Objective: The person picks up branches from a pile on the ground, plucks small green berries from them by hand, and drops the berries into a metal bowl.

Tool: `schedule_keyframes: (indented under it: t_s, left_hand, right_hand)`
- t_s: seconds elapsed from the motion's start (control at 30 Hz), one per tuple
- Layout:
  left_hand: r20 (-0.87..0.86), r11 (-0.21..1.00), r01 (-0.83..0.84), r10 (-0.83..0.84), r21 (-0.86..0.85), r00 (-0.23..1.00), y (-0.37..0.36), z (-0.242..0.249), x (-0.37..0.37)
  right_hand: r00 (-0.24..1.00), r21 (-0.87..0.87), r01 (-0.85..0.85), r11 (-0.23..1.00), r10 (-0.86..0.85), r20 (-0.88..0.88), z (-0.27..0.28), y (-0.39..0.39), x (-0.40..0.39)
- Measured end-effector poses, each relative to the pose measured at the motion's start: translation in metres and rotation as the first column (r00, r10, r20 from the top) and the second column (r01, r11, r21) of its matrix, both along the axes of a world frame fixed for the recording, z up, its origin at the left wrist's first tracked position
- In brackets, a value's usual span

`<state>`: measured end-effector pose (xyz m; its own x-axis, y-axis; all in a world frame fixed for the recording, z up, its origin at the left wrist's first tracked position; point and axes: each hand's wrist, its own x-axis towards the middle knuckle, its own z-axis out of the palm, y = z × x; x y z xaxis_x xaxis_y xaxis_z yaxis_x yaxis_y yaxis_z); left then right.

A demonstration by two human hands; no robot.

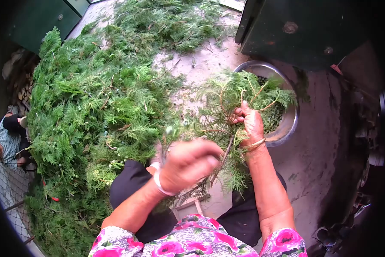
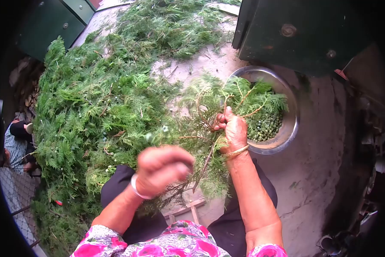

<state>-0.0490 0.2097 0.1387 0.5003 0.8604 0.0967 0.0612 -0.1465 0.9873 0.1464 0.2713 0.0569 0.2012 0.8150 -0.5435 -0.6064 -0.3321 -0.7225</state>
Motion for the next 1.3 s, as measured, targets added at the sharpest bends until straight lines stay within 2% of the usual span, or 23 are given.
schedule_keyframes:
  t_s: [0.03,0.07,0.13,0.2,0.23,0.27,0.33,0.37,0.47,0.53,0.67,0.7,0.8,0.97,1.03,1.07,1.1,1.2,1.23,1.3]
  left_hand:
    - [0.117,0.966,-0.157,0.183,-0.205,0.976,0.007,0.003,-0.010]
    - [0.190,0.868,-0.274,0.377,-0.415,0.906,0.014,0.006,-0.020]
    - [0.390,0.826,-0.247,0.476,-0.507,0.789,0.033,-0.005,-0.056]
    - [0.463,0.762,-0.211,0.562,-0.612,0.685,0.042,0.005,-0.060]
    - [0.390,0.712,-0.274,0.617,-0.647,0.684,0.045,0.005,-0.059]
    - [0.390,0.712,-0.277,0.619,-0.646,0.682,0.048,-0.001,-0.060]
    - [0.155,0.696,-0.379,0.574,-0.610,0.804,0.051,-0.014,-0.062]
    - [0.114,0.713,-0.395,0.551,-0.579,0.827,0.049,-0.014,-0.057]
    - [-0.123,0.862,-0.410,0.391,-0.299,0.912,0.043,-0.009,-0.038]
    - [-0.113,0.881,-0.375,0.358,-0.289,0.927,0.041,-0.022,-0.035]
    - [-0.312,0.959,-0.242,0.188,-0.145,0.931,0.041,-0.033,-0.037]
    - [-0.321,0.953,-0.243,0.176,-0.180,0.931,0.040,-0.032,-0.036]
    - [-0.373,0.968,-0.206,0.140,-0.143,0.917,0.038,-0.034,-0.037]
    - [-0.334,0.957,-0.277,0.236,-0.082,0.913,0.035,-0.041,-0.034]
    - [-0.173,0.899,-0.405,0.377,-0.168,0.910,0.033,-0.024,-0.029]
    - [-0.111,0.881,-0.396,0.380,-0.260,0.918,0.031,-0.020,-0.031]
    - [0.015,0.889,-0.343,0.365,-0.303,0.931,0.029,-0.020,-0.032]
    - [0.327,0.899,-0.233,0.361,-0.371,0.873,0.026,-0.011,-0.039]
    - [0.424,0.913,-0.174,0.333,-0.370,0.842,0.028,-0.011,-0.048]
    - [0.468,0.865,-0.113,0.369,-0.488,0.803,0.033,-0.008,-0.060]
  right_hand:
    - [1.000,0.008,-0.006,1.000,0.006,0.001,0.001,0.000,0.004]
    - [1.000,0.018,-0.011,1.000,0.011,0.001,0.001,0.000,0.008]
    - [1.000,0.001,0.004,1.000,-0.004,0.028,0.003,0.001,0.013]
    - [0.992,0.001,-0.028,1.000,0.028,0.123,0.007,0.001,0.017]
    - [0.995,0.000,-0.026,1.000,0.026,0.098,0.006,0.002,0.019]
    - [0.995,0.002,-0.029,1.000,0.029,0.097,0.006,0.003,0.021]
    - [0.999,0.008,-0.015,1.000,0.014,0.050,0.008,0.002,0.023]
    - [0.999,0.014,-0.021,1.000,0.020,0.030,0.009,0.002,0.023]
    - [1.000,0.000,-0.018,1.000,0.018,-0.001,0.011,0.001,0.023]
    - [1.000,0.000,-0.014,1.000,0.014,0.004,0.008,0.001,0.023]
    - [1.000,0.043,-0.015,0.999,0.015,-0.004,0.007,0.000,0.024]
    - [1.000,0.036,-0.005,0.999,0.006,-0.025,0.005,0.001,0.026]
    - [0.999,0.023,0.019,1.000,-0.019,-0.030,0.003,0.002,0.028]
    - [0.999,0.027,0.027,0.999,-0.026,-0.035,0.000,0.003,0.032]
    - [0.999,0.032,0.027,0.999,-0.026,-0.039,-0.001,0.003,0.035]
    - [0.999,0.037,0.024,0.999,-0.022,-0.047,-0.001,0.004,0.037]
    - [1.000,0.014,0.012,1.000,-0.012,0.020,-0.002,0.006,0.038]
    - [0.999,-0.010,0.011,1.000,-0.011,0.043,-0.008,0.008,0.047]
    - [0.987,-0.051,0.022,0.998,-0.014,0.160,-0.006,0.008,0.050]
    - [0.986,-0.054,0.008,0.999,0.001,0.165,0.004,0.004,0.050]
